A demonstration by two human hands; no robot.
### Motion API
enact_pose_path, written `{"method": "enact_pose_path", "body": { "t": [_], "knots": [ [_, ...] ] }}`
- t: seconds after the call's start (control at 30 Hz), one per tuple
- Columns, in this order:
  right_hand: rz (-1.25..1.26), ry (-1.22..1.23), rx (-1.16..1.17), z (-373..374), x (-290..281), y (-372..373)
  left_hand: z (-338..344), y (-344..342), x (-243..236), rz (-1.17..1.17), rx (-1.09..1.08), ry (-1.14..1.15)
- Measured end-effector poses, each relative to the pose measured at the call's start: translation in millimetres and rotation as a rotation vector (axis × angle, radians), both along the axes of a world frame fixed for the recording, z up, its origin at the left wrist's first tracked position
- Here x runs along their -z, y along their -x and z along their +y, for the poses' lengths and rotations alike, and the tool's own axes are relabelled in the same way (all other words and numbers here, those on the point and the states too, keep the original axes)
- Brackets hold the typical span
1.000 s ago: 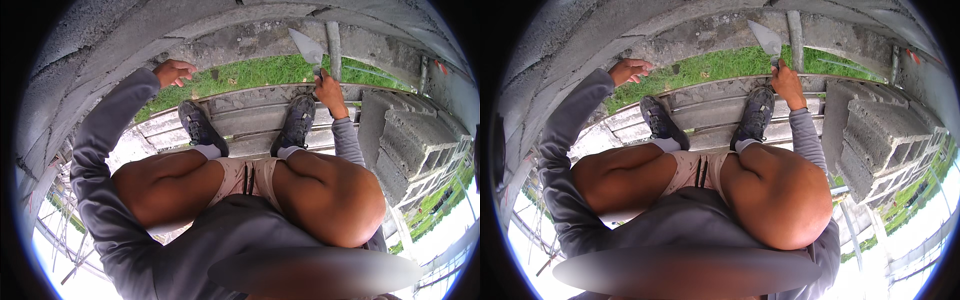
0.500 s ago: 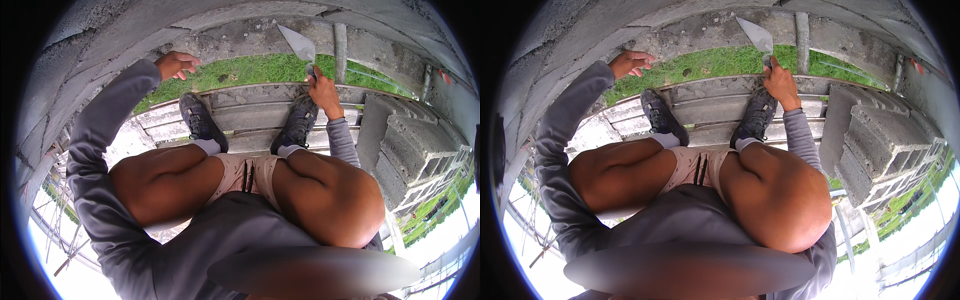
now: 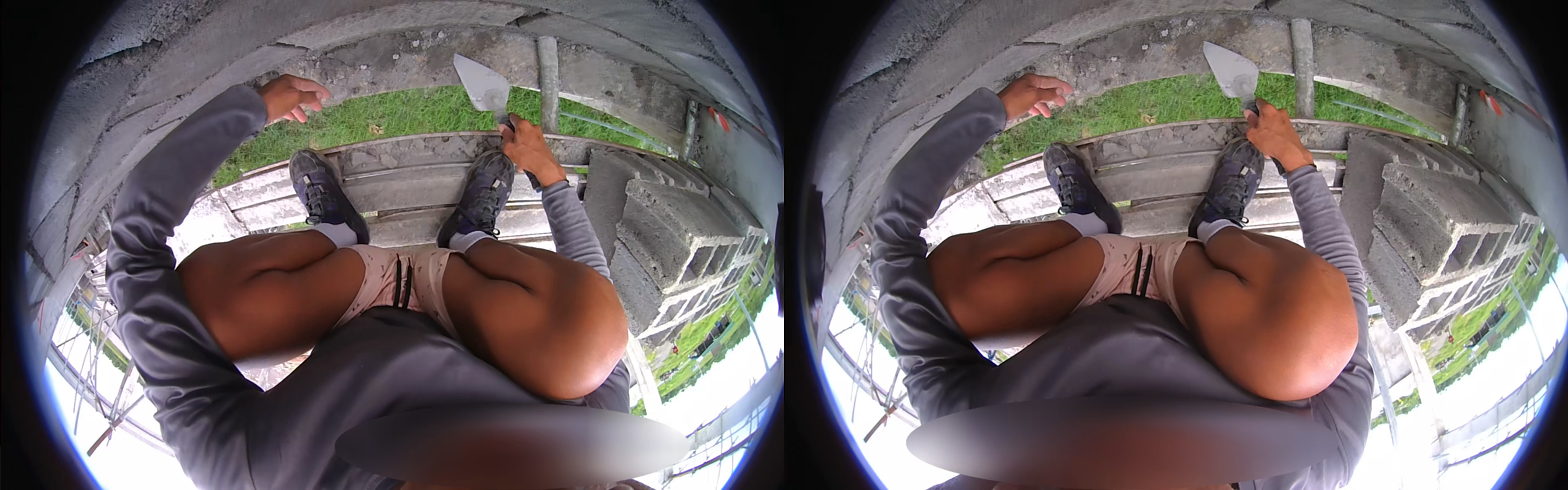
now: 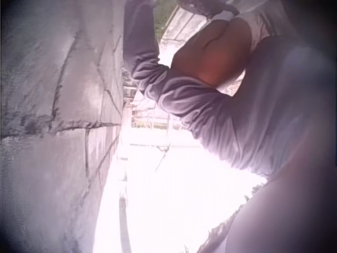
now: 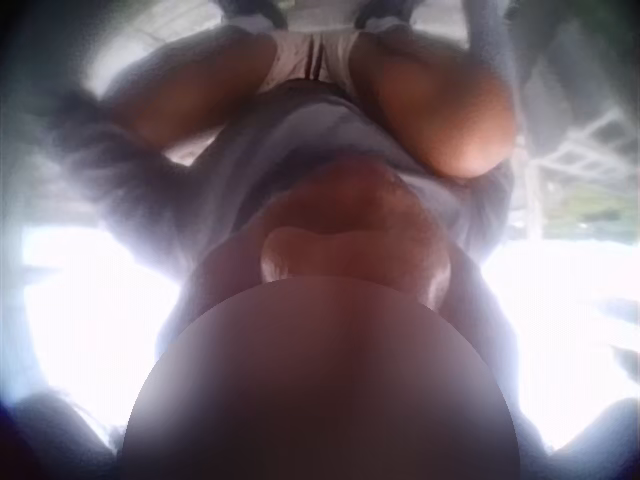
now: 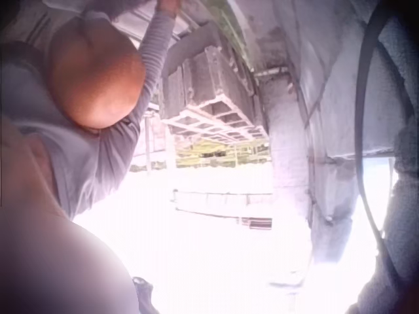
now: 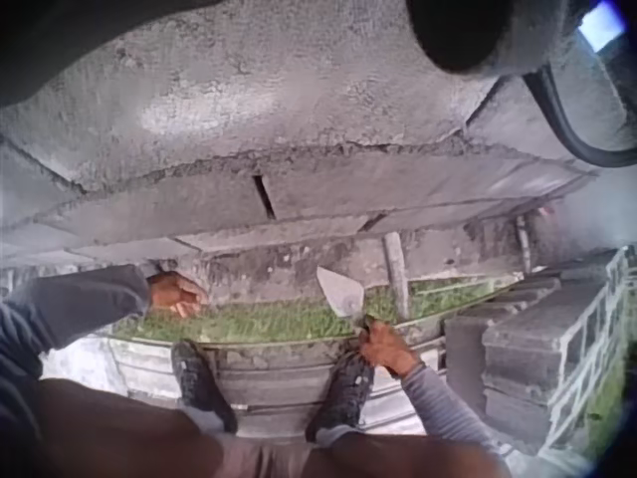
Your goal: The person places a concrete block onto a partially built wall and uses a trowel to apply and smooth mortar along the joints. The person then scrapes excess mortar from the scaffolding planks and continues to adjust the mortar on the wall surface.
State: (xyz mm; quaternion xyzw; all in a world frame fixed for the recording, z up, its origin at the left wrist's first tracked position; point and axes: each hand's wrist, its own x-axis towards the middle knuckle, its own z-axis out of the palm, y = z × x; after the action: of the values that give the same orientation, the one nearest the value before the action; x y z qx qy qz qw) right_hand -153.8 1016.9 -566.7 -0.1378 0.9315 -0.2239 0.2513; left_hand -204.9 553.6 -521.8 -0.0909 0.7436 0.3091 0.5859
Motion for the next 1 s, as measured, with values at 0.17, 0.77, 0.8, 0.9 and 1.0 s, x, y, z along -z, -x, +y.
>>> {"method": "enact_pose_path", "body": {
  "t": [0.17, 0.77, 0.8, 0.9, 1.0],
  "knots": [
    [-0.464, -0.057, 0.182, 16, -18, 12, -7, -3, -2, 0.024, -0.056, -0.05],
    [-0.575, -0.088, 0.217, 19, -13, 19, -18, -16, -7, 0.055, -0.128, -0.032],
    [-0.613, -0.064, 0.251, 14, -12, 19, -23, -19, -9, 0.064, -0.184, -0.044],
    [-0.634, 0.167, 0.387, -8, 9, 24, -25, -20, -9, 0.088, -0.184, -0.009],
    [-0.686, 0.295, 0.444, -23, 34, 20, -10, -5, -4, 0.109, -0.016, -0.017]
  ]
}}
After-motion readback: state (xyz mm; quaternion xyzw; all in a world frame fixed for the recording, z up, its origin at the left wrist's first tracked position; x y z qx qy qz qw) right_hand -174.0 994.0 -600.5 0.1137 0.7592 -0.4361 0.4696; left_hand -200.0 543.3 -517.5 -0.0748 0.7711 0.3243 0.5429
